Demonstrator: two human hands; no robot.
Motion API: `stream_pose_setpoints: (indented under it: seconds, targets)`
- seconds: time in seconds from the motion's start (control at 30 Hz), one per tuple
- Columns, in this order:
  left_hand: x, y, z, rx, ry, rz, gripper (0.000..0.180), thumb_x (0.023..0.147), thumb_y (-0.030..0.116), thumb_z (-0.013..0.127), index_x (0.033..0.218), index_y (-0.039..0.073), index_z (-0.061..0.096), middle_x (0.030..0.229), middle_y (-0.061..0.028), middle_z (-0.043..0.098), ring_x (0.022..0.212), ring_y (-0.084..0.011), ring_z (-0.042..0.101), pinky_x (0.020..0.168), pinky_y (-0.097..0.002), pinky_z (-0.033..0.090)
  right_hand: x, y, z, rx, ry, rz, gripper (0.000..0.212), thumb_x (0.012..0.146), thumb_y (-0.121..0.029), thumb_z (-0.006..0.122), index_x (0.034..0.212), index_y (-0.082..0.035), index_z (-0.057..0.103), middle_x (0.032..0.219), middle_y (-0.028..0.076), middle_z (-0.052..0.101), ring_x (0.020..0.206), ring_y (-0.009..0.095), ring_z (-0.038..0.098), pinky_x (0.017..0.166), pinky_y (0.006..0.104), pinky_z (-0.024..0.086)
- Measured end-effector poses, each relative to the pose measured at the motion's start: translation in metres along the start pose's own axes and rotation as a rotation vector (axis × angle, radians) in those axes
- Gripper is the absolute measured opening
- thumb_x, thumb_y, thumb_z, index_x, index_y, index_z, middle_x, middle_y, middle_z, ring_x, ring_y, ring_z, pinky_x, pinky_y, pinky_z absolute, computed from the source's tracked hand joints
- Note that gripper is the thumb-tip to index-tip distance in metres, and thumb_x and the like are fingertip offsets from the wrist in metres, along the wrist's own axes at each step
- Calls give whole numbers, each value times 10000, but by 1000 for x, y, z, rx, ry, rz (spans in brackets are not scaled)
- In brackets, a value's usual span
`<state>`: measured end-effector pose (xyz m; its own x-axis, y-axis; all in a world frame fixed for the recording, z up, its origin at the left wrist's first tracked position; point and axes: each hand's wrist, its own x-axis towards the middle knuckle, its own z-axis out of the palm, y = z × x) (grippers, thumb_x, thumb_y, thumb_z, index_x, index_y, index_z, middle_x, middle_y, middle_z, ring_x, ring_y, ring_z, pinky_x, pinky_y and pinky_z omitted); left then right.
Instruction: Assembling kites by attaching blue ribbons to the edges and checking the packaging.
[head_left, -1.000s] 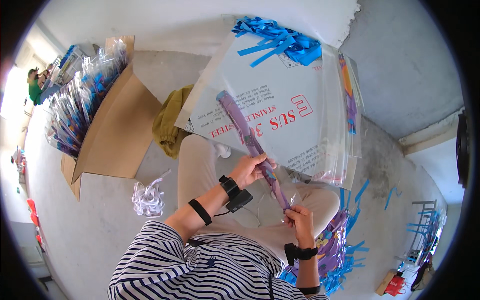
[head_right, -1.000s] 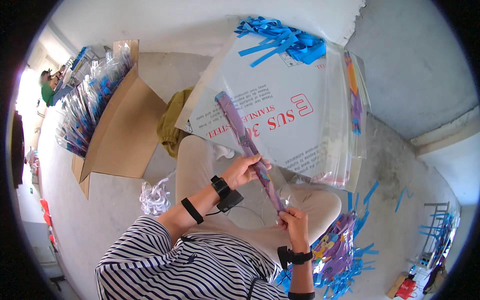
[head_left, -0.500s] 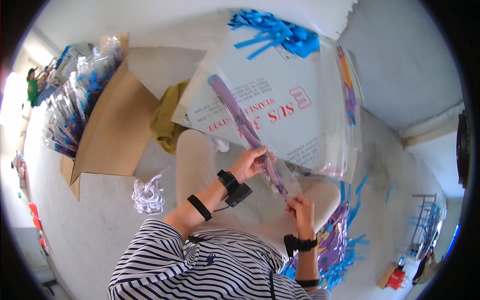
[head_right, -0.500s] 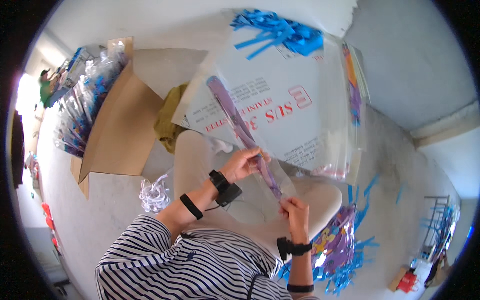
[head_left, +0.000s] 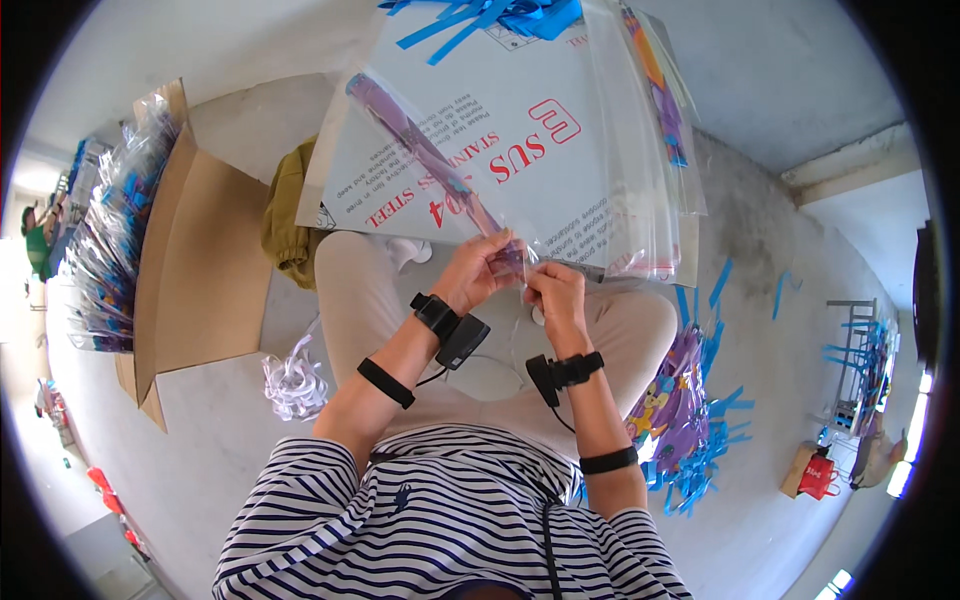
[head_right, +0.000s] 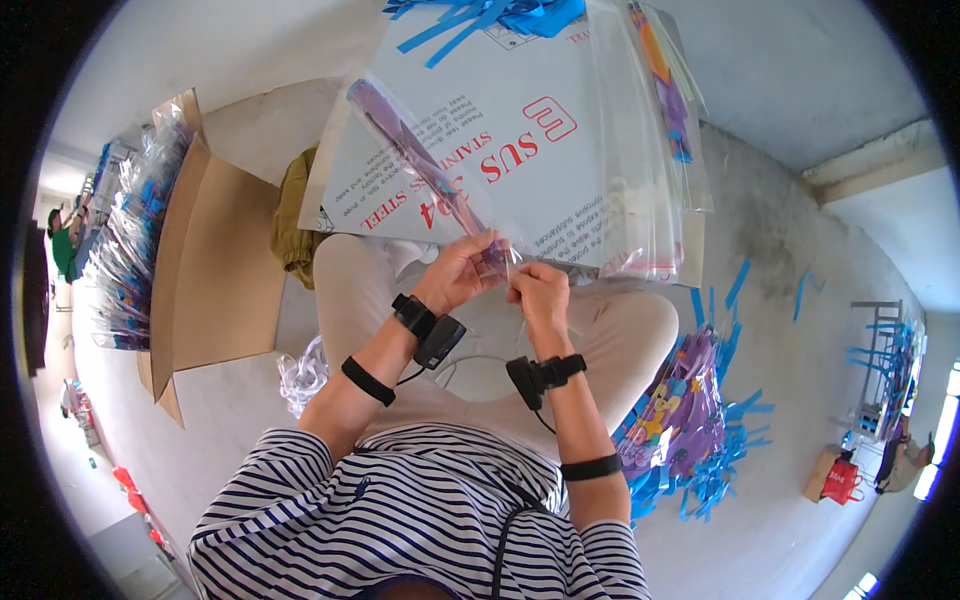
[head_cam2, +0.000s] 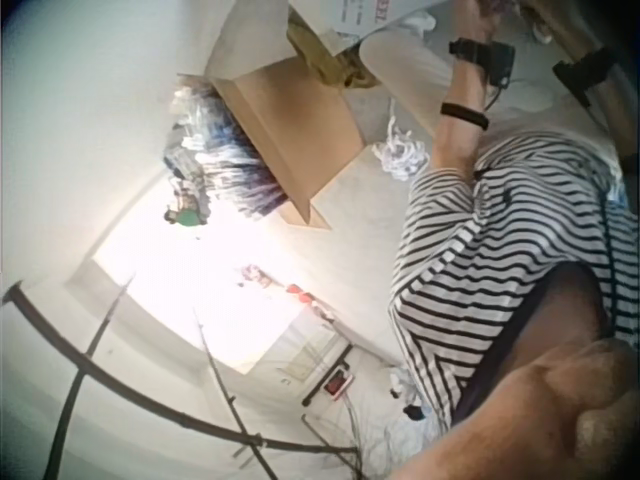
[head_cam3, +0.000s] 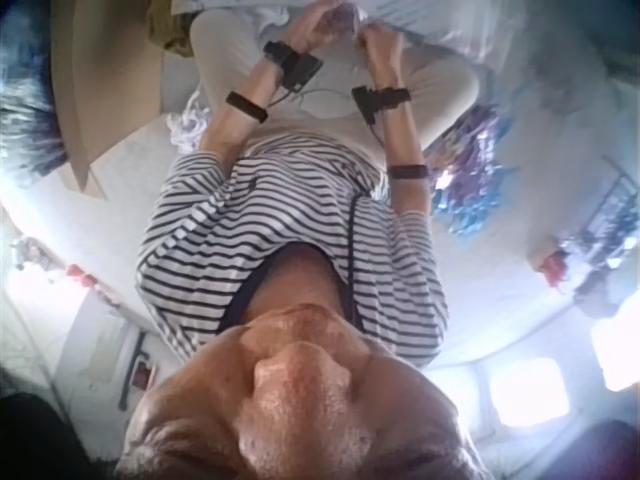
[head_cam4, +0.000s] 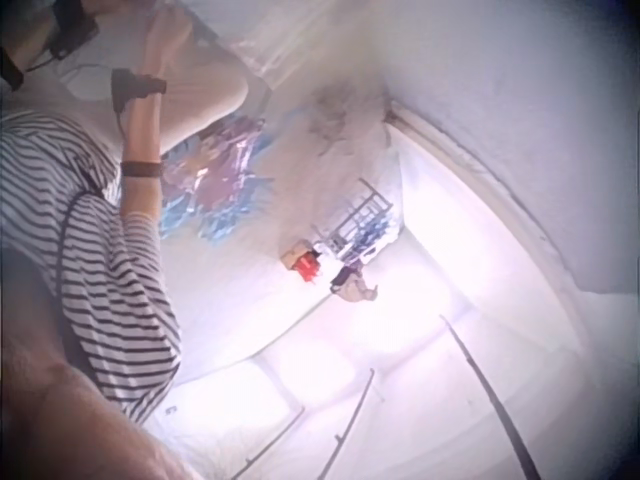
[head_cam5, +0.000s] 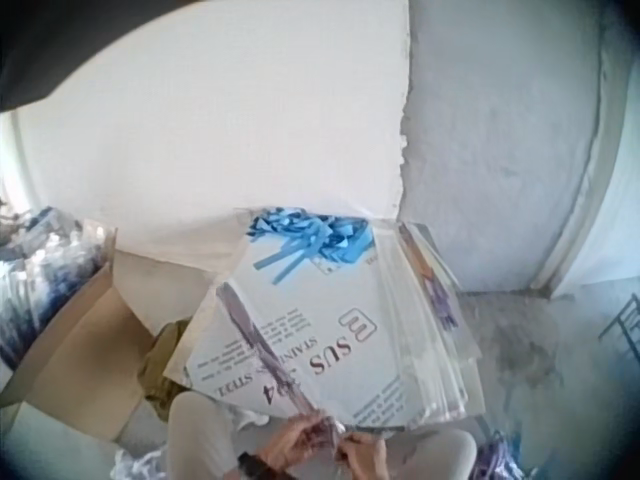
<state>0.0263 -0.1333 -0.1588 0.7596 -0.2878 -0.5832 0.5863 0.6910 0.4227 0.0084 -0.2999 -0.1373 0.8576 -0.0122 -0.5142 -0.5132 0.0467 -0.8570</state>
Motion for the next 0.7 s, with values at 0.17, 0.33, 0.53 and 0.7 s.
stream_pose_setpoints:
  seconds: [0.17, 0.33, 0.53, 0.7]
  targets:
    - [8, 10, -8, 37, 53, 40, 216, 954, 276, 663, 1067, 93, 637, 1032, -50, 691, 1004, -188, 662, 866, -388, 549, 22, 2, 24, -130, 42, -64, 87, 818, -54, 669, 765, 14, 679, 608, 38, 610, 506, 88, 529, 459, 216, 358]
    - [16, 15, -15, -5, -12, 70, 184, 960, 254, 644, 1033, 86, 630, 1003, -59, 694, 938, -196, 680, 835, -385, 557, 12, 0, 18, -100, 37, -32, 93, 824, -62, 689, 767, 11, 681, 606, 35, 607, 507, 95, 538, 456, 220, 372]
    - [5, 2, 2, 111, 89, 68, 251, 945, 306, 669, 1078, 95, 638, 992, -31, 687, 929, -157, 663, 786, -361, 553, 25, 9, 24, -94, 62, -9, 91, 824, -38, 671, 745, 8, 668, 598, 38, 600, 482, 102, 526, 442, 222, 361]
    - [-7, -1, -20, 579, 332, 256, 295, 855, 257, 738, 1049, 59, 637, 950, -59, 685, 857, -200, 655, 741, -359, 545, 31, 2, 31, -115, 119, -55, 86, 798, -52, 683, 748, 18, 675, 579, 49, 597, 474, 113, 531, 438, 248, 372]
